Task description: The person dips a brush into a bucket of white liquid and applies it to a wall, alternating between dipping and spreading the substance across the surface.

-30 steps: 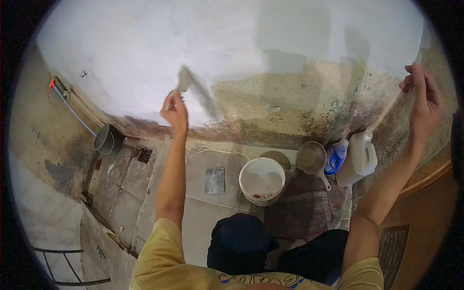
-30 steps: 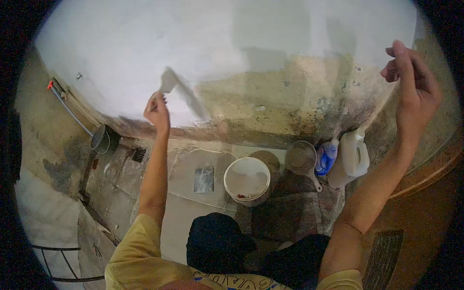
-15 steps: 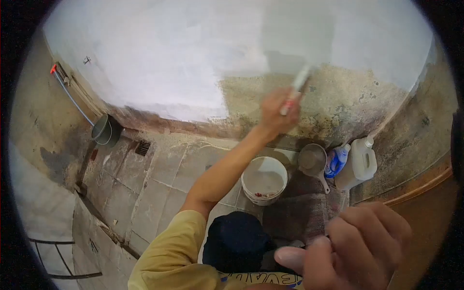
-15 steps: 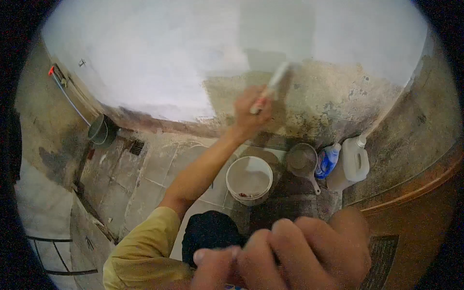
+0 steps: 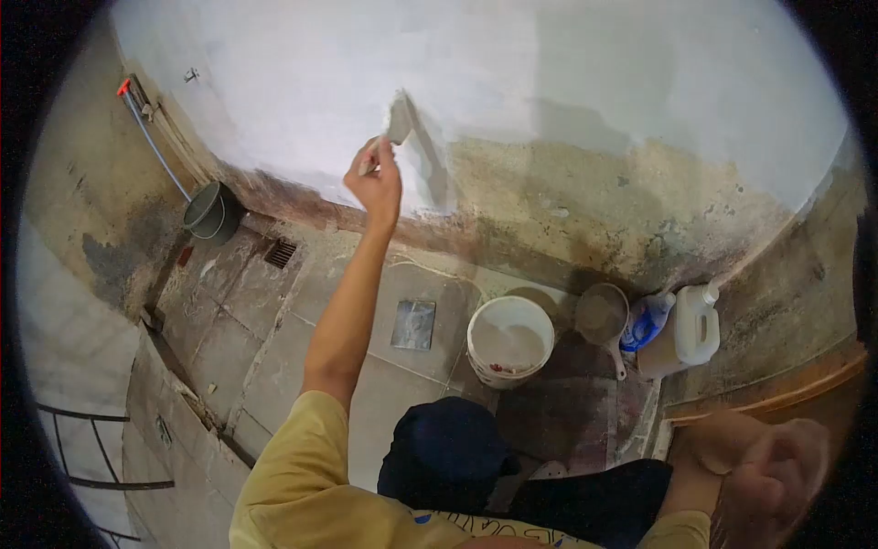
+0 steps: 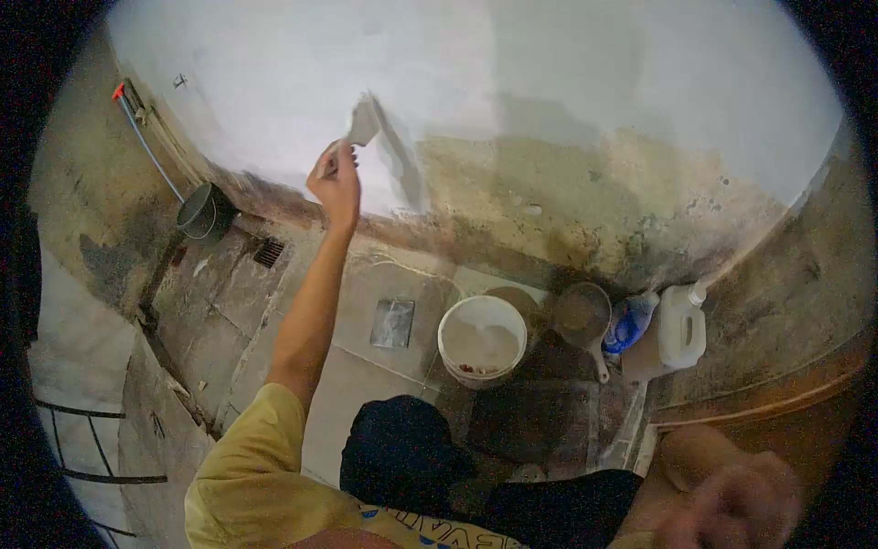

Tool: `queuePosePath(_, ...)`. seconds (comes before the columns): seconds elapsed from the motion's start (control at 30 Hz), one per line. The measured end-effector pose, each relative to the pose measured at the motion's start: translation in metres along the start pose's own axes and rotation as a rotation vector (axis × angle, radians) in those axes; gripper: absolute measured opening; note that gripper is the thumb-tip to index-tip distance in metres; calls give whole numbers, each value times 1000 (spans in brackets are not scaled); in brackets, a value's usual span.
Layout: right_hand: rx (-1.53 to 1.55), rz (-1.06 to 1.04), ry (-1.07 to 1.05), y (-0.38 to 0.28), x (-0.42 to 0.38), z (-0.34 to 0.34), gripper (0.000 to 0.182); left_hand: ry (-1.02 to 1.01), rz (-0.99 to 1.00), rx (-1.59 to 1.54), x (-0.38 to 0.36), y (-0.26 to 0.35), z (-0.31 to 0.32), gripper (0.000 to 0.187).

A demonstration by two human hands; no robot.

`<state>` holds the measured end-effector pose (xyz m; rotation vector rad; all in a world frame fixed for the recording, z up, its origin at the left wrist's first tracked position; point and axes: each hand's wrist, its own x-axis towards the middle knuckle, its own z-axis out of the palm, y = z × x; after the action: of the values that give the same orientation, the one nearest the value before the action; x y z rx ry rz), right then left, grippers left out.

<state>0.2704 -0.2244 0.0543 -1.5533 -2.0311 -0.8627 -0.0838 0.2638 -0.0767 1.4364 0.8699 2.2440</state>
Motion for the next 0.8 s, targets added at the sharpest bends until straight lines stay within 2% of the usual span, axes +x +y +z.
queuePosePath(0.03,19,-81,264,-1,19,0,32,-12,1,77,-7,5,-11,19)
queuePosePath(0.07,54,-318,742,-5,41,7,29,-30,0,151,-17,9,-15,18)
queuePosePath(0.1,18,-409,1036,-4,63,8,28,-52,-22,153,-31,12,-17,18)
queuePosePath(0.17,-63,-446,1323,1,79,-3,29,-286,-95,98,-70,22,-26,17)
queuePosePath(0.2,-98,-451,1412,-2,86,-5,31,-431,-252,109,-88,44,-24,16)
queuePosePath(0.27,-156,-451,1508,-4,94,-15,37,-805,-403,235,-124,37,-24,15)
queuePosePath(0.33,-161,-430,1500,-8,95,-23,41,-1207,-323,194,-162,18,-16,11)
queuePosePath(0.4,-16,-498,1602,-11,93,-31,40,-1586,-163,186,-199,-5,-8,12)
queuePosePath(0.43,-28,-492,1589,-12,92,-32,40,-1600,-167,174,-219,-13,-5,12)
queuePosePath(0.5,-45,-536,1627,-13,94,-34,38,-1706,19,349,-254,-27,-1,20)
queuePosePath(0.6,-67,-516,1562,-12,86,-41,37,-1789,85,423,-282,-47,6,29)
queuePosePath(0.7,-80,-552,1564,-10,88,-45,36,-1875,14,550,-299,-60,8,27)
queuePosePath(0.73,-81,-554,1562,-10,88,-46,36,-1875,14,546,-296,-57,7,27)
queuePosePath(0.8,-76,-557,1554,-8,86,-47,36,-1695,-67,492,-283,-53,0,29)
